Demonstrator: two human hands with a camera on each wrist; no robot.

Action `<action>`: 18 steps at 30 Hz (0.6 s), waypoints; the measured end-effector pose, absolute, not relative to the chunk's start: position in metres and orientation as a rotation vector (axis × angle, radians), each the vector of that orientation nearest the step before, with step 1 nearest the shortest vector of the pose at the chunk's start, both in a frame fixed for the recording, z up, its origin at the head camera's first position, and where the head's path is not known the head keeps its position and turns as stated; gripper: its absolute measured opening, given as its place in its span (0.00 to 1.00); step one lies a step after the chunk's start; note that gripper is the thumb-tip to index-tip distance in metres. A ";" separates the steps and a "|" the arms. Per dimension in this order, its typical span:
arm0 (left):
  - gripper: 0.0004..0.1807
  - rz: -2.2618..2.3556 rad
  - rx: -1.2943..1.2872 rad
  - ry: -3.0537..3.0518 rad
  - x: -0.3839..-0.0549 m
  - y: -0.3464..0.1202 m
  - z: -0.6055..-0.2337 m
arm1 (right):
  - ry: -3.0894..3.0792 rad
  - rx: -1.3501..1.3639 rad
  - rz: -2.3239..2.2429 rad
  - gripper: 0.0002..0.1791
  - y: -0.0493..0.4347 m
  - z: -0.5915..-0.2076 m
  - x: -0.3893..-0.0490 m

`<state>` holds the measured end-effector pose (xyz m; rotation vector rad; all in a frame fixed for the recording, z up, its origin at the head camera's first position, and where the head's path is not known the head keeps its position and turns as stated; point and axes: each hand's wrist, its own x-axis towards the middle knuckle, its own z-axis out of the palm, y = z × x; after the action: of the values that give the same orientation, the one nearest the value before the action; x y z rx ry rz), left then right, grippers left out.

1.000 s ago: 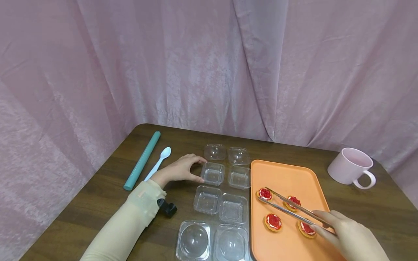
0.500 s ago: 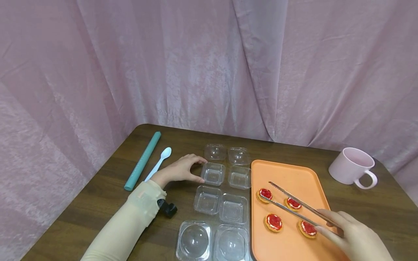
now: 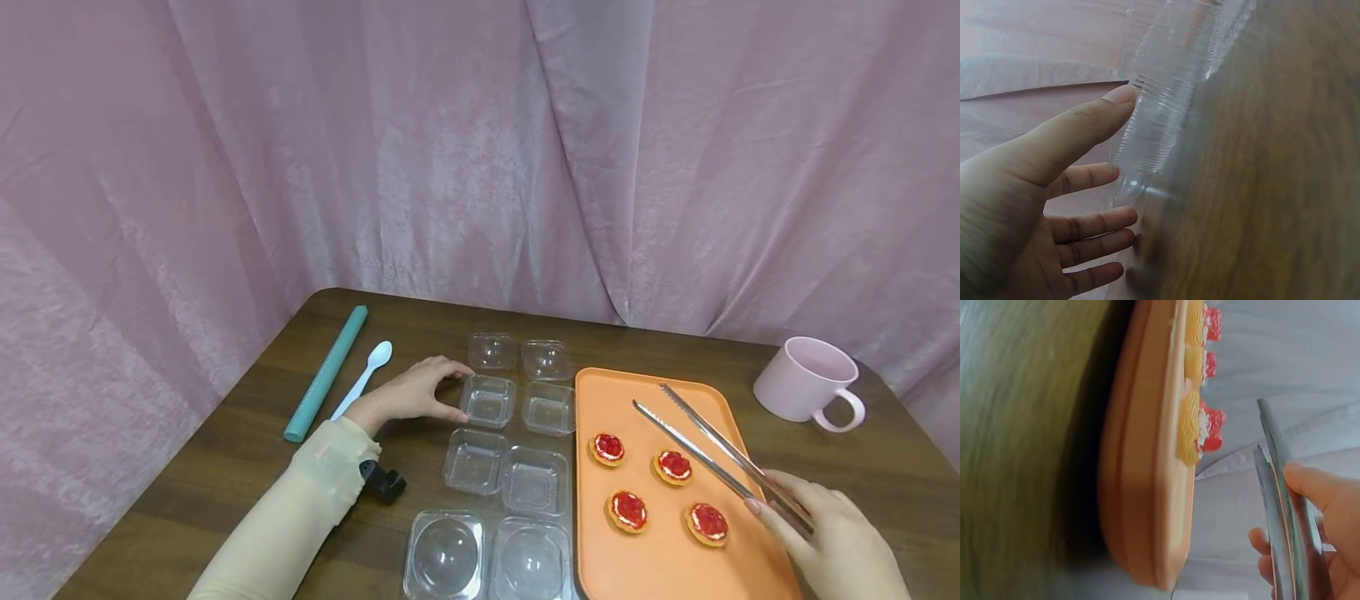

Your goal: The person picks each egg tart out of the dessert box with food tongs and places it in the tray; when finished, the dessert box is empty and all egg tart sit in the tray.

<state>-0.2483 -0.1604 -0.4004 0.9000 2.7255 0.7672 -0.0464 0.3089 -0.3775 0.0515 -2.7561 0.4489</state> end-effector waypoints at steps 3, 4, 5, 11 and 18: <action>0.40 0.766 0.890 2.729 -0.249 -0.161 -0.401 | -2.770 -0.005 0.449 0.23 0.318 -0.378 -0.049; 0.40 0.766 0.884 2.729 -0.249 -0.160 -0.400 | -2.778 -0.025 0.450 0.24 0.321 -0.377 -0.050; 0.40 0.763 0.891 2.731 -0.249 -0.160 -0.401 | -2.784 -0.046 0.451 0.25 0.324 -0.377 -0.050; 0.40 0.762 0.907 2.724 -0.249 -0.158 -0.400 | -2.784 -0.153 0.447 0.27 0.343 -0.378 -0.047; 0.40 0.764 0.927 2.723 -0.250 -0.159 -0.400 | -2.849 -0.230 0.415 0.31 0.361 -0.384 -0.048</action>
<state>-0.2502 -0.1591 -0.4003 0.9265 2.7231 0.7643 -0.0481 0.3611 -0.3837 -0.2302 -2.8493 0.4154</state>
